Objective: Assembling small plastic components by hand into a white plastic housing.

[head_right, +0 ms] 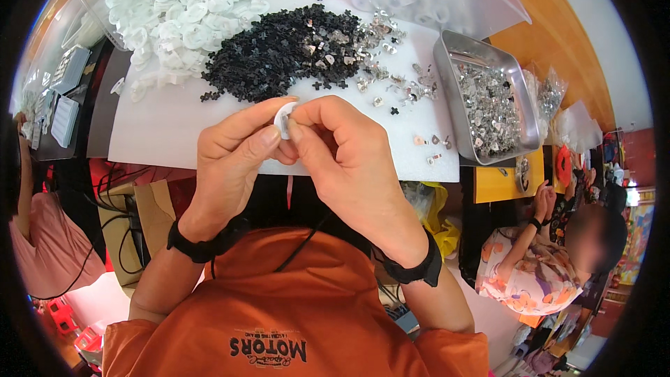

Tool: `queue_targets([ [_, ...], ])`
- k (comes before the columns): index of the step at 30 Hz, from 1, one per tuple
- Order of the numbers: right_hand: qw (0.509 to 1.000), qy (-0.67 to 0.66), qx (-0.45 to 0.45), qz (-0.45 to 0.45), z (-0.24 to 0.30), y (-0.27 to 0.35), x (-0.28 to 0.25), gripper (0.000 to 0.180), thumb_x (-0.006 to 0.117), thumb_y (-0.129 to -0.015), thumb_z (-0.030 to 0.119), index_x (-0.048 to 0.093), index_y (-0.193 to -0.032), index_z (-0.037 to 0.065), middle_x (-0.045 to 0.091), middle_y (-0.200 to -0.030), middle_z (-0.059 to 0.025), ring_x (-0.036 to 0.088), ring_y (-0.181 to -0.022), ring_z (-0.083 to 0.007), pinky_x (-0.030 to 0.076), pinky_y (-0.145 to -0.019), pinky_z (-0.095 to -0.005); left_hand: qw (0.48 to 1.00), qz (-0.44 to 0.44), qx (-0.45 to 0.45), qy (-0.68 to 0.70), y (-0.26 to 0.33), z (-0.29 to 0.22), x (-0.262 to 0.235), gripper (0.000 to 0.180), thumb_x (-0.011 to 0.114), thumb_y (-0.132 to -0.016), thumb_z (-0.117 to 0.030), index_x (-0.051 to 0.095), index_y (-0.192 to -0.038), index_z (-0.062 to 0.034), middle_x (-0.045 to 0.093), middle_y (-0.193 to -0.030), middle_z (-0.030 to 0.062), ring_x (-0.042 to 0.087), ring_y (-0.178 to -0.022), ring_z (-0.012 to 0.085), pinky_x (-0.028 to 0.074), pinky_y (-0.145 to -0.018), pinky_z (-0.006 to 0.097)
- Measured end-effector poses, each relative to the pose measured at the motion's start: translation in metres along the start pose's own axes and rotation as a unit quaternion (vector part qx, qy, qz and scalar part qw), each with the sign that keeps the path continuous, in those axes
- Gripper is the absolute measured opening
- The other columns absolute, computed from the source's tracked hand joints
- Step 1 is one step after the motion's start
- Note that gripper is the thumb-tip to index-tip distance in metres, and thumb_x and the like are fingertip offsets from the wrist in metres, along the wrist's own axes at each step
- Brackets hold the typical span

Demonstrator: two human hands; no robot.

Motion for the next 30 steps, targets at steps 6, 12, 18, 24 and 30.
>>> queue_targets([
  [6,0.998,0.044,-0.051,0.001,-0.009,-0.005,0.004,0.002,0.053,-0.089,-0.003,0.053,-0.087,-0.002,0.056,-0.073,-0.0041,0.057,-0.069,-0.0075,0.049,-0.062,-0.0221,1.000,-0.014,-0.002,0.001,0.001,0.001,0.000,0.033,0.056,-0.090,-0.007,0.055,-0.121,0.0055,0.064,-0.100,0.0118,0.062,-0.080,0.0151,0.053,-0.070,0.028],
  [12,0.977,0.180,-0.112,0.020,-0.001,-0.004,-0.016,0.006,0.056,-0.087,-0.001,0.056,-0.092,0.001,0.056,-0.074,-0.0019,0.053,-0.066,-0.0056,0.045,-0.058,-0.0212,0.999,0.013,0.002,-0.041,0.000,-0.002,0.002,0.032,0.056,-0.091,-0.007,0.056,-0.120,0.0049,0.063,-0.104,0.0120,0.063,-0.082,0.0158,0.054,-0.070,0.027],
  [18,0.959,0.277,0.042,-0.053,0.019,-0.010,-0.086,0.010,0.055,-0.088,0.004,0.059,-0.095,-0.001,0.058,-0.073,0.0003,0.052,-0.060,-0.0046,0.041,-0.051,-0.0203,1.000,-0.006,-0.025,0.008,-0.001,-0.004,0.000,0.031,0.048,-0.095,-0.010,0.054,-0.121,0.0057,0.063,-0.104,0.0134,0.065,-0.082,0.0166,0.055,-0.071,0.027],
  [24,0.889,0.457,-0.017,0.004,-0.002,-0.013,-0.105,0.012,0.054,-0.085,0.002,0.059,-0.095,-0.003,0.057,-0.071,-0.0042,0.054,-0.061,-0.0101,0.043,-0.054,-0.0249,1.000,0.005,-0.025,0.012,0.000,-0.003,0.001,0.030,0.048,-0.095,-0.009,0.054,-0.119,0.0061,0.064,-0.102,0.0128,0.065,-0.082,0.0159,0.055,-0.072,0.027],
  [30,0.848,0.525,-0.076,0.000,-0.008,-0.020,-0.096,0.012,0.055,-0.082,0.005,0.057,-0.089,-0.004,0.059,-0.073,-0.0152,0.057,-0.065,-0.0278,0.044,-0.060,-0.0357,1.000,0.007,-0.025,0.006,0.001,-0.003,0.001,0.029,0.048,-0.095,-0.009,0.055,-0.119,0.0063,0.064,-0.101,0.0125,0.065,-0.082,0.0158,0.054,-0.071,0.027],
])
Point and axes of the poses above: each hand's wrist, its own y-axis away from the middle knuckle, its own x-axis out of the palm, z = x × y, the point moved 1 cm from there along -y, towards the middle knuckle
